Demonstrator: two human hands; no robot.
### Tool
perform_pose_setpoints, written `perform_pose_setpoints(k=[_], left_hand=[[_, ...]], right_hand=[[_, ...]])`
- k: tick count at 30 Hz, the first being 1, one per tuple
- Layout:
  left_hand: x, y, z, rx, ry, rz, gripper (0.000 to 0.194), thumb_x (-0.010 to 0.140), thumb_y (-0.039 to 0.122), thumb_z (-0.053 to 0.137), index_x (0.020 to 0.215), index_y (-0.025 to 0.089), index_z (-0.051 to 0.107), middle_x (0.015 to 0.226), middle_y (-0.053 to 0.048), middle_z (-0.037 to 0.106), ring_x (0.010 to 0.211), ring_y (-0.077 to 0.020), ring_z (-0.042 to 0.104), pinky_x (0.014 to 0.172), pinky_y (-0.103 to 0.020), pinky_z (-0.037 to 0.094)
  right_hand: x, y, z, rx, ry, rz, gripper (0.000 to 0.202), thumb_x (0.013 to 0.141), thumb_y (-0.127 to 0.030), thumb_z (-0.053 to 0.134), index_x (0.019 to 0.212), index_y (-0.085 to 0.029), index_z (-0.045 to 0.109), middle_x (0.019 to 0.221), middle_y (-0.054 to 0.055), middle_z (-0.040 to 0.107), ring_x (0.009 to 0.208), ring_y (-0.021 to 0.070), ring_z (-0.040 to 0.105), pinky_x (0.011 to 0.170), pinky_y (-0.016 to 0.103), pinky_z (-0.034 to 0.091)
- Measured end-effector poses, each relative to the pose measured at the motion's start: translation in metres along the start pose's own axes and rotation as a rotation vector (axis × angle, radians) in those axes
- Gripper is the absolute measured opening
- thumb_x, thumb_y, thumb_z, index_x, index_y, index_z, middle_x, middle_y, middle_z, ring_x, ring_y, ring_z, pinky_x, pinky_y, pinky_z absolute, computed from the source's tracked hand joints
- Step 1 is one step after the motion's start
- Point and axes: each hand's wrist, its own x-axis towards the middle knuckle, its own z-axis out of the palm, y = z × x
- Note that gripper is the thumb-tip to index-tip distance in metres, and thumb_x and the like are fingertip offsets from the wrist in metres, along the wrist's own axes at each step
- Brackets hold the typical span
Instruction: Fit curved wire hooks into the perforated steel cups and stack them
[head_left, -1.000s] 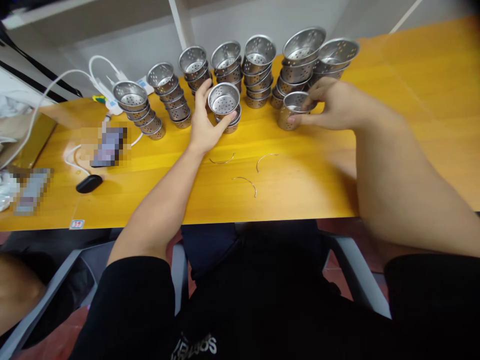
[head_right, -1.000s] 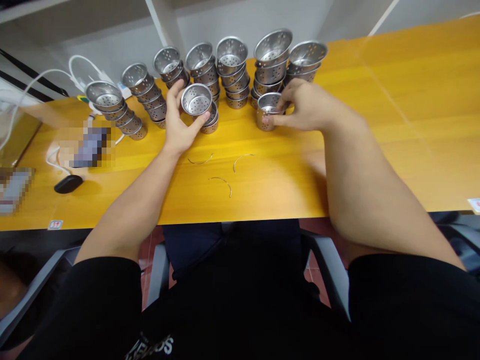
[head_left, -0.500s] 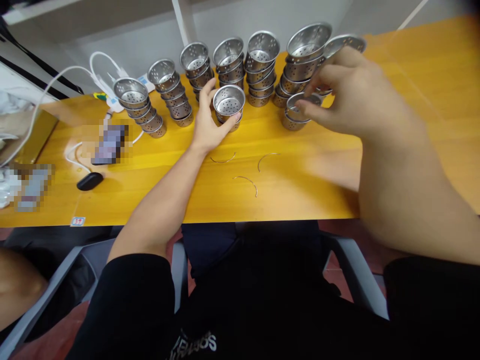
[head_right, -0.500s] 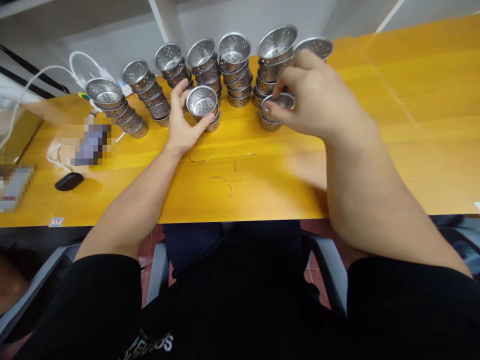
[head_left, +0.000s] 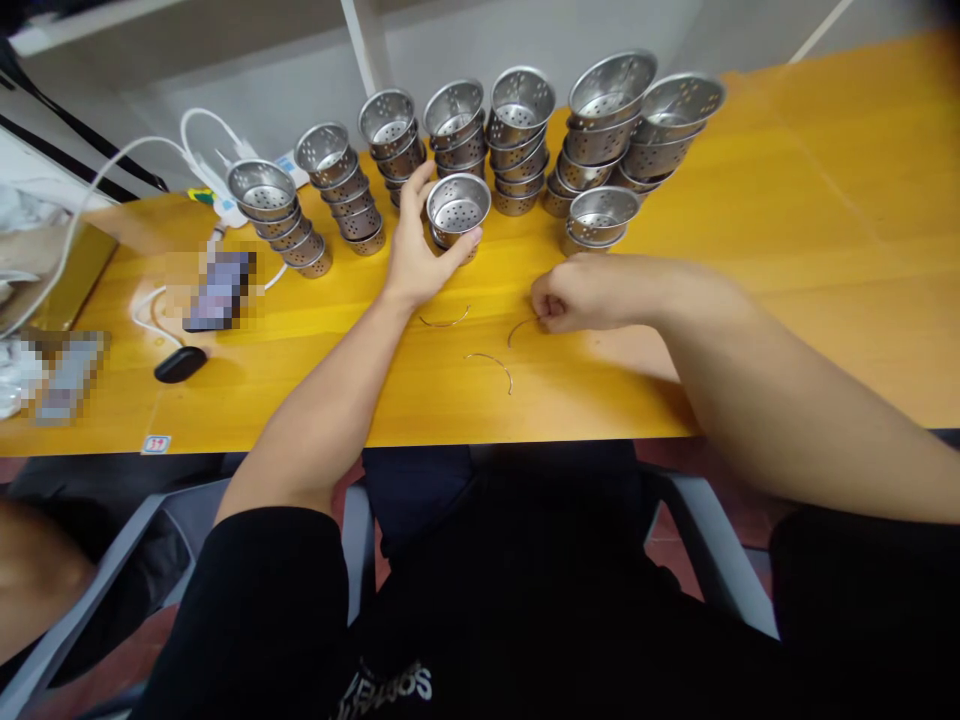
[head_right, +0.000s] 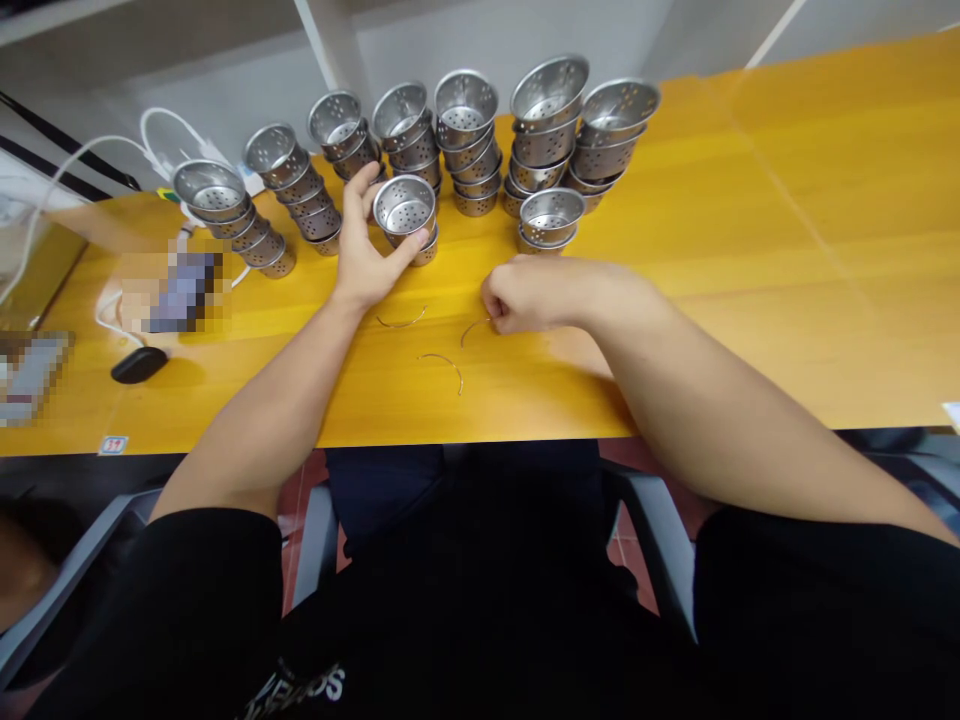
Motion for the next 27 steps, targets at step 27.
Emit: perform_pose_setpoints(k=[27], left_hand=[[0.000, -0.015, -0.002, 0.008, 0.046, 0.030, 0.143, 0.094, 0.112, 0.082, 0.202, 0.043, 0.016, 0.201, -0.020, 0.060, 0.190, -0.0435, 0.064, 0.162, -0.062, 0.050]], right_hand=[[0.007, 0.014, 0.013, 0.810, 0.234, -0.220, 0.039, 0.083, -0.044, 0.098, 0.108, -0.032, 0.070, 0.084, -0.002, 0.073, 0.069, 0.0235, 0.068, 0.067, 0.040, 0.055]])
